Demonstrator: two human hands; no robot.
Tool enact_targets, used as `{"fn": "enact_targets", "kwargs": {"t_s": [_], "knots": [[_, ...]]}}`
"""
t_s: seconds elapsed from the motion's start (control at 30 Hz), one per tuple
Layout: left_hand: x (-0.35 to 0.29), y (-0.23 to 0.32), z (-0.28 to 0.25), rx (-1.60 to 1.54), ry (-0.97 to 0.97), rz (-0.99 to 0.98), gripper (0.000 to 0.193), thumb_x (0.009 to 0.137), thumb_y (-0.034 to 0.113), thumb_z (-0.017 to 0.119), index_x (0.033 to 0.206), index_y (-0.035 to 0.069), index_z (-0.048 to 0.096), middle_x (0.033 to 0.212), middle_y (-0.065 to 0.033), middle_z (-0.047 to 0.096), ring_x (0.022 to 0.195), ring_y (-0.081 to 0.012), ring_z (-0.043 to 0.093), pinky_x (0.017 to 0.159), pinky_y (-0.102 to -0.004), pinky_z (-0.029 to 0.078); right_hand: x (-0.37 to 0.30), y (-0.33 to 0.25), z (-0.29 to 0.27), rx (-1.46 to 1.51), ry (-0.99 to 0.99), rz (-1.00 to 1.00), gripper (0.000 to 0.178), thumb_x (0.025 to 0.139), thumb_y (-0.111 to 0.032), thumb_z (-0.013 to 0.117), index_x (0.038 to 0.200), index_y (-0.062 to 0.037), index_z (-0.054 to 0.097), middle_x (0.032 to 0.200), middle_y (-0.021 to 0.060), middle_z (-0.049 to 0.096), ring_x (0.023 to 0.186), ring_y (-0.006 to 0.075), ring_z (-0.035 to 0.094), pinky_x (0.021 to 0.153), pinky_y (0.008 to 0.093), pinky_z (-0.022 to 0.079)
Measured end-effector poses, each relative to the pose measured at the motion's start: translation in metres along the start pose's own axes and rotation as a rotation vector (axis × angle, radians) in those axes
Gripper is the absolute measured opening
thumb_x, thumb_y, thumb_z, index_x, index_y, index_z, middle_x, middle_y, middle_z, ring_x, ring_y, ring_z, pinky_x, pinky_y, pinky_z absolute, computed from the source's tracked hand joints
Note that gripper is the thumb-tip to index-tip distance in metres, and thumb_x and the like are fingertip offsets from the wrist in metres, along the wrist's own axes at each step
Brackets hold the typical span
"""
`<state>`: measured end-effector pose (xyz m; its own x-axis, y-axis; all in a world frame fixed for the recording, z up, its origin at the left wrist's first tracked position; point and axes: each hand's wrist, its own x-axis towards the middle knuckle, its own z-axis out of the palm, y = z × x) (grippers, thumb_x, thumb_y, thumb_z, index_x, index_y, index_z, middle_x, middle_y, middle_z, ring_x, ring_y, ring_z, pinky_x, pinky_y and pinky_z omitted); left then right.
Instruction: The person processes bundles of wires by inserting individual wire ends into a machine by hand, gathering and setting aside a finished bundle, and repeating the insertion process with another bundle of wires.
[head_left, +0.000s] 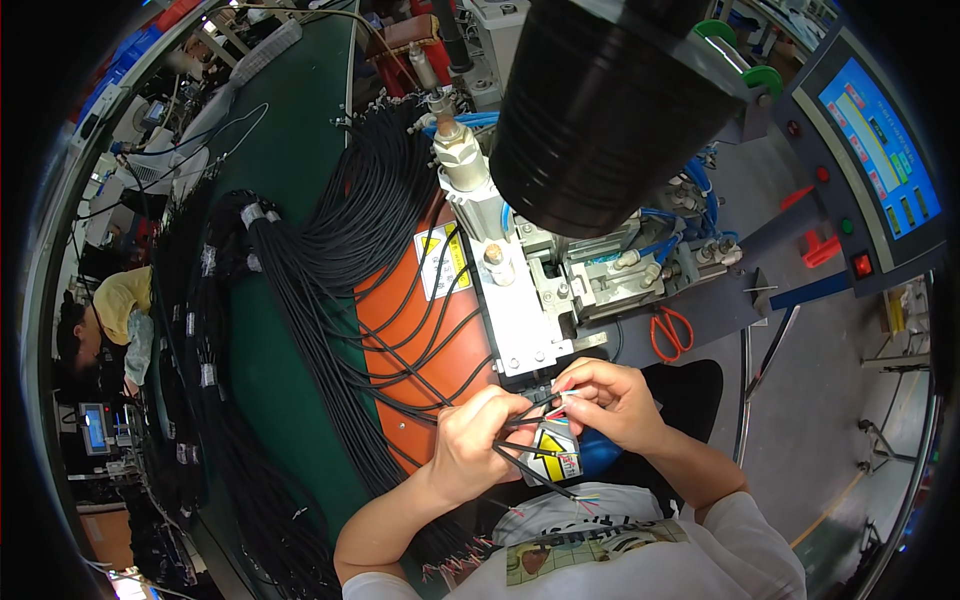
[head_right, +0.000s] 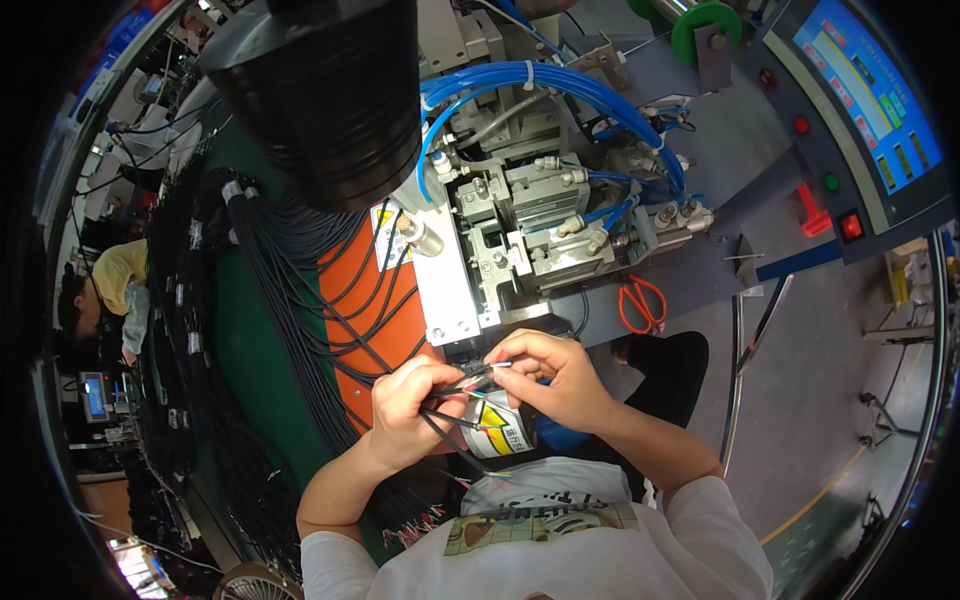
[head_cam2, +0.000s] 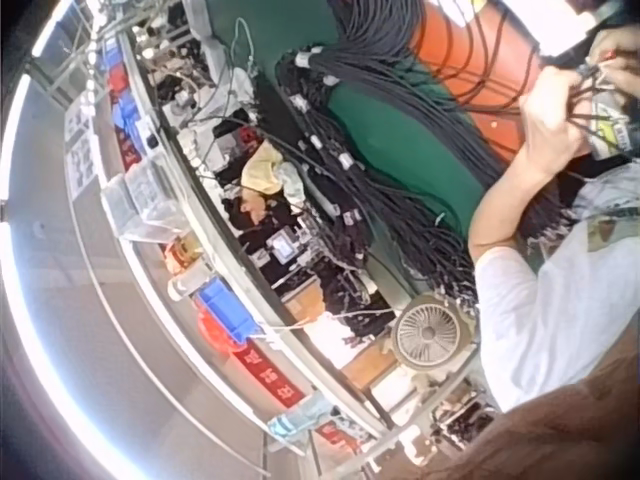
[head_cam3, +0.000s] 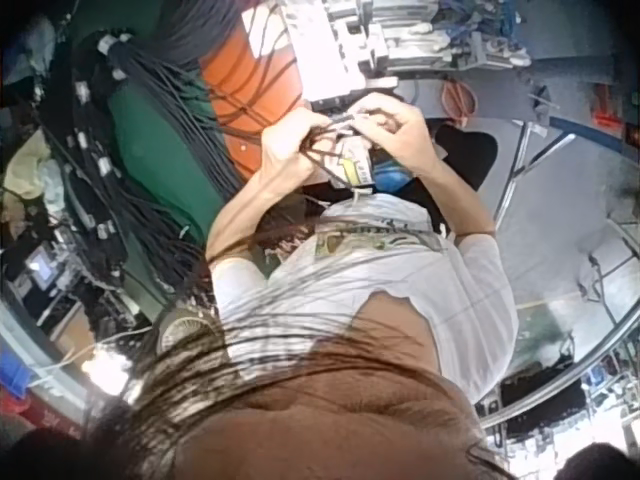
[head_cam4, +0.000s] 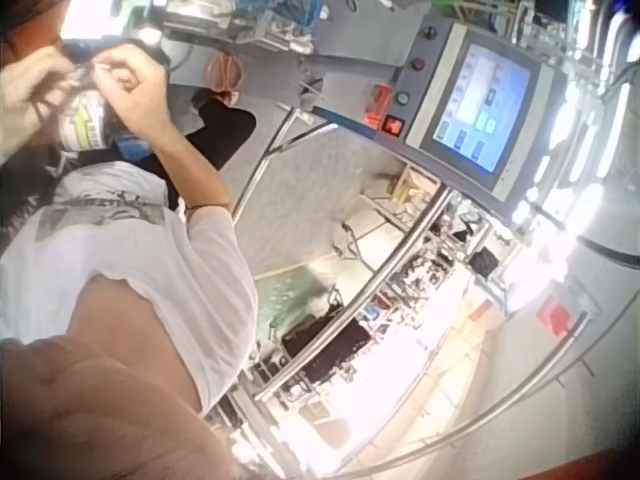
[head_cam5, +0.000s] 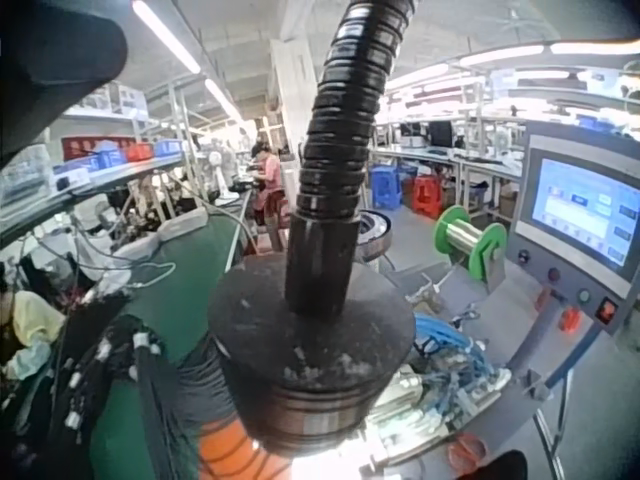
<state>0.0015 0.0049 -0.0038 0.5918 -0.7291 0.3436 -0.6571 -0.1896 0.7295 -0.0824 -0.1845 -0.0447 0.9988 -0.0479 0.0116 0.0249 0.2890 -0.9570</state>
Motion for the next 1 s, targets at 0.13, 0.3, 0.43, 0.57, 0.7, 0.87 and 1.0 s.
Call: {"fn": "enact_targets", "kwargs": {"t_s": [0.13, 0.3, 0.43, 0.57, 0.7, 0.87, 1.0], "knots": [[0.001, -0.007, 0.004, -0.175, -0.051, -0.156, 0.013, 0.078, 0.0, 0.07, 0.089, -0.001, 0.062, 0.074, -0.0102, 0.063, 0.06, -0.0221, 0.064, 0.052, -0.031, 0.049, 0.003, -0.001, -0.008, 0.314, -0.049, 0.136, 0.021, 0.094, -0.005, 0.057, 0.113, 0.0035, 0.061, 0.095, 0.0111, 0.065, 0.065, 0.0096, 0.062, 0.052, 0.0173, 0.042], [0.001, -0.015, 0.009, -0.244, -0.121, -0.082, 0.013, 0.08, 0.0, 0.068, 0.092, -0.002, 0.063, 0.078, -0.0124, 0.064, 0.064, -0.0261, 0.063, 0.056, -0.0336, 0.049, 0.007, -0.002, -0.005, 0.245, -0.114, 0.136, 0.017, 0.088, 0.0, 0.064, 0.105, 0.0034, 0.064, 0.094, 0.0091, 0.063, 0.069, 0.0085, 0.061, 0.052, 0.0177, 0.044], [0.0, 0.003, 0.013, 0.062, -0.144, 0.068, 0.022, 0.077, 0.002, 0.067, 0.098, -0.002, 0.062, 0.079, -0.0114, 0.062, 0.066, -0.0277, 0.063, 0.058, -0.0342, 0.049, 0.001, 0.007, 0.002, -0.09, 0.012, -0.106, 0.013, 0.081, 0.002, 0.07, 0.093, 0.0015, 0.065, 0.091, 0.0079, 0.061, 0.074, 0.0085, 0.058, 0.058, 0.0203, 0.046], [0.0, 0.008, 0.015, 0.137, -0.149, 0.001, 0.017, 0.076, 0.003, 0.065, 0.091, 0.0, 0.059, 0.073, -0.0099, 0.059, 0.062, -0.0282, 0.062, 0.054, -0.0371, 0.048, -0.004, 0.001, 0.022, -0.741, 0.222, -0.509, 0.025, 0.082, -0.003, 0.068, 0.106, -0.0023, 0.064, 0.097, 0.0141, 0.06, 0.08, 0.0202, 0.062, 0.065, 0.0315, 0.051], [-0.001, 0.003, 0.015, 0.021, -0.133, -0.071, 0.013, 0.076, 0.003, 0.064, 0.086, 0.002, 0.056, 0.071, -0.0118, 0.058, 0.06, -0.0303, 0.061, 0.052, -0.039, 0.047, -0.006, -0.003, 0.02, -0.758, 0.127, -0.52, 0.033, 0.082, -0.004, 0.065, 0.114, 0.0007, 0.061, 0.107, 0.0162, 0.058, 0.09, 0.0253, 0.061, 0.077, 0.0342, 0.051], [-0.002, -0.004, 0.019, -0.085, -0.14, -0.067, 0.009, 0.078, 0.001, 0.061, 0.085, 0.002, 0.057, 0.071, -0.012, 0.058, 0.06, -0.0299, 0.06, 0.052, -0.0383, 0.047, 0.006, -0.006, -0.006, 0.222, -0.097, 0.108, 0.019, 0.092, -0.004, 0.058, 0.108, 0.005, 0.066, 0.099, 0.0122, 0.063, 0.08, 0.0151, 0.064, 0.072, 0.023, 0.051], [-0.001, -0.002, 0.015, -0.157, -0.185, -0.166, 0.009, 0.077, 0.0, 0.062, 0.085, 0.001, 0.058, 0.069, -0.0115, 0.059, 0.058, -0.0274, 0.06, 0.052, -0.0365, 0.047, 0.006, -0.005, -0.009, 0.185, -0.09, 0.186, 0.016, 0.089, -0.003, 0.062, 0.102, 0.0053, 0.066, 0.095, 0.0114, 0.064, 0.076, 0.0138, 0.064, 0.062, 0.0225, 0.05]]}}
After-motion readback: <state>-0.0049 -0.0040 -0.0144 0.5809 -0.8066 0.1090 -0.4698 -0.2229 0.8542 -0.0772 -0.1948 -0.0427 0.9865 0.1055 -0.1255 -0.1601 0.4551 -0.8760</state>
